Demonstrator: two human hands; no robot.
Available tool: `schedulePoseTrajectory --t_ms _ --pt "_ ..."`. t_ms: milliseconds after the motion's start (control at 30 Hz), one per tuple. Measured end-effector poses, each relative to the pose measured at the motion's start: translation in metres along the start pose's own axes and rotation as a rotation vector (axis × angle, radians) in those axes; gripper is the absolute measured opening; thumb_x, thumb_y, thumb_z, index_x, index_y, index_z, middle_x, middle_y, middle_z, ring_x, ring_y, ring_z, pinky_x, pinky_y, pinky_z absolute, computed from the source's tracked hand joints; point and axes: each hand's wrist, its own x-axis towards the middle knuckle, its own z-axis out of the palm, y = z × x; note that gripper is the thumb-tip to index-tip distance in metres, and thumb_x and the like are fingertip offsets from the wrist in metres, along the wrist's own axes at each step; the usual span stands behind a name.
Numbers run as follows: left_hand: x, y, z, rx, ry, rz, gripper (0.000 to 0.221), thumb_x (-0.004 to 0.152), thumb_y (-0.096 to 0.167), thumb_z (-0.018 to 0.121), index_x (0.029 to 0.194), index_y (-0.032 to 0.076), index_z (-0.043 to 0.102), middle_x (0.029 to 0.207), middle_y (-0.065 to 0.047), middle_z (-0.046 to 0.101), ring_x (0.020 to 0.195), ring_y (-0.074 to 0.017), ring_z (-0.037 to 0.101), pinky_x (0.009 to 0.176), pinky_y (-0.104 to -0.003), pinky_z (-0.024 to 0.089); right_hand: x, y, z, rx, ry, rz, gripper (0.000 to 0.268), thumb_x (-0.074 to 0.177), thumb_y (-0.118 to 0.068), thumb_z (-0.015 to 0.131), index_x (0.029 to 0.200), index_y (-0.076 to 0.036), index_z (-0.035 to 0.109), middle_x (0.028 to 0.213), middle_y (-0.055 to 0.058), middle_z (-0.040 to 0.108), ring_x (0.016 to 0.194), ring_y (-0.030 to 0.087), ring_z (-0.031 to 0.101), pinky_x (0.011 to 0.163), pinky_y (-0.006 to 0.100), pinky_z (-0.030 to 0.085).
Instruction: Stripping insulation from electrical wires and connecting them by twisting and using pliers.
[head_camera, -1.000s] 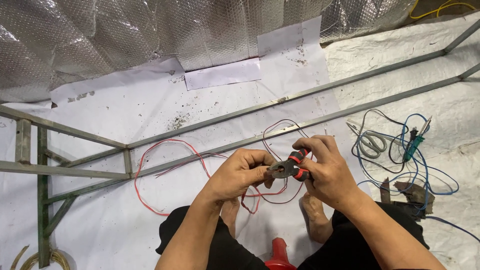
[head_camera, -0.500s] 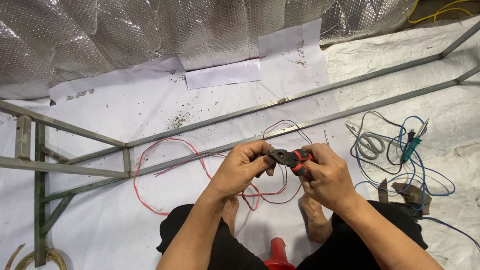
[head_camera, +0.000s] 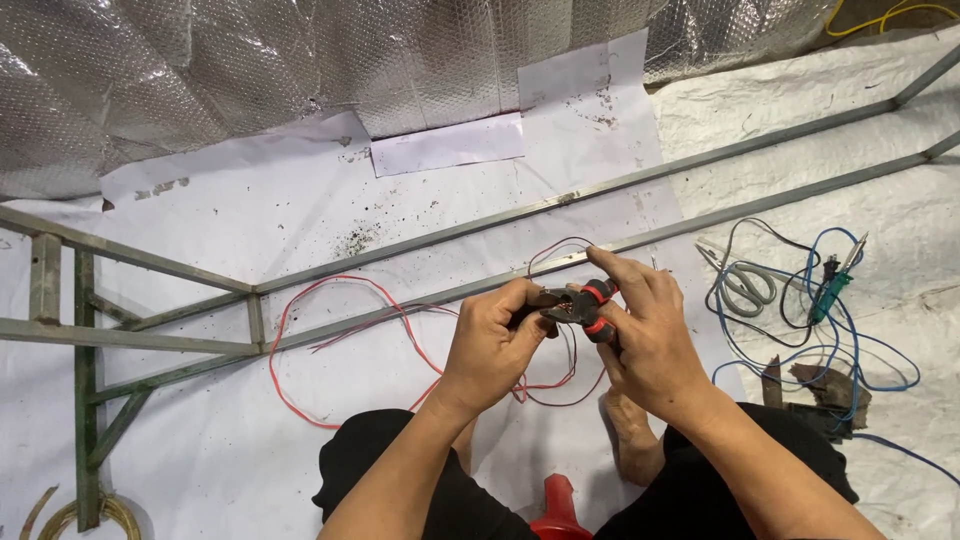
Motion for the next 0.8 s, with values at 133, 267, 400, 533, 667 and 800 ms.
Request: schedulePoseTrajectory --t_ms 133,267,400,533,667,800 --pt "-0.003 0.000 0.003 0.017 0.003 0.004 0.007 0.090 0.004 0.068 0.085 0.005 0.073 0.061 -0.009 0.070 0.056 -0.0143 0.059 0.051 -0.026 0.049 -0.013 0.018 0.010 0.006 0.028 -0.006 0.022 0.068 -0.005 0.080 0.086 -0.015 0.071 0.133 0.001 0.063 0.110 0.027 0.055 0.098 0.046 0.044" --pt "-0.001 0.005 0.003 -0.040 0.010 0.001 0.008 0.089 0.001 0.066 0.084 0.003 0.072 0.061 -0.012 0.069 0.056 -0.0128 0.055 0.048 -0.027 0.047 -0.016 0.022 0.014 0.079 0.061 -0.016 0.012 0.070 -0.004 0.078 0.075 -0.013 0.071 0.114 -0.001 0.068 0.096 0.023 0.060 0.085 0.033 0.051" --pt "-0.001 0.009 0.004 -0.119 -0.002 -0.010 0.005 0.086 0.002 0.067 0.084 0.002 0.072 0.061 -0.010 0.067 0.061 -0.0099 0.052 0.049 -0.027 0.046 -0.010 0.012 0.004 0.123 0.108 -0.034 0.012 0.068 0.002 0.074 0.068 -0.008 0.069 0.099 0.004 0.069 0.084 0.024 0.063 0.074 0.032 0.054" --pt "-0.003 0.006 0.002 -0.121 -0.044 0.033 0.010 0.083 0.010 0.076 0.088 0.003 0.072 0.063 -0.010 0.067 0.059 -0.0112 0.054 0.049 -0.025 0.045 -0.011 0.008 0.002 0.162 0.121 -0.002 0.013 0.071 0.002 0.072 0.067 -0.010 0.069 0.095 0.001 0.070 0.083 0.023 0.063 0.071 0.030 0.053" --pt "-0.003 -0.003 0.007 -0.131 -0.022 0.032 0.019 0.081 0.015 0.084 0.088 0.003 0.071 0.065 -0.010 0.069 0.056 -0.0105 0.056 0.047 -0.023 0.044 -0.011 0.006 0.002 0.145 0.109 0.024 0.012 0.068 0.003 0.073 0.064 -0.008 0.068 0.091 0.002 0.070 0.081 0.023 0.065 0.068 0.030 0.053" --pt "-0.002 -0.006 0.010 -0.129 0.002 0.001 0.019 0.085 0.015 0.083 0.087 0.000 0.073 0.064 -0.011 0.070 0.058 -0.0102 0.056 0.047 -0.024 0.045 -0.015 0.010 0.004 0.139 0.093 0.032 0.012 0.068 0.006 0.072 0.065 -0.005 0.068 0.089 0.006 0.071 0.084 0.026 0.067 0.069 0.031 0.055"
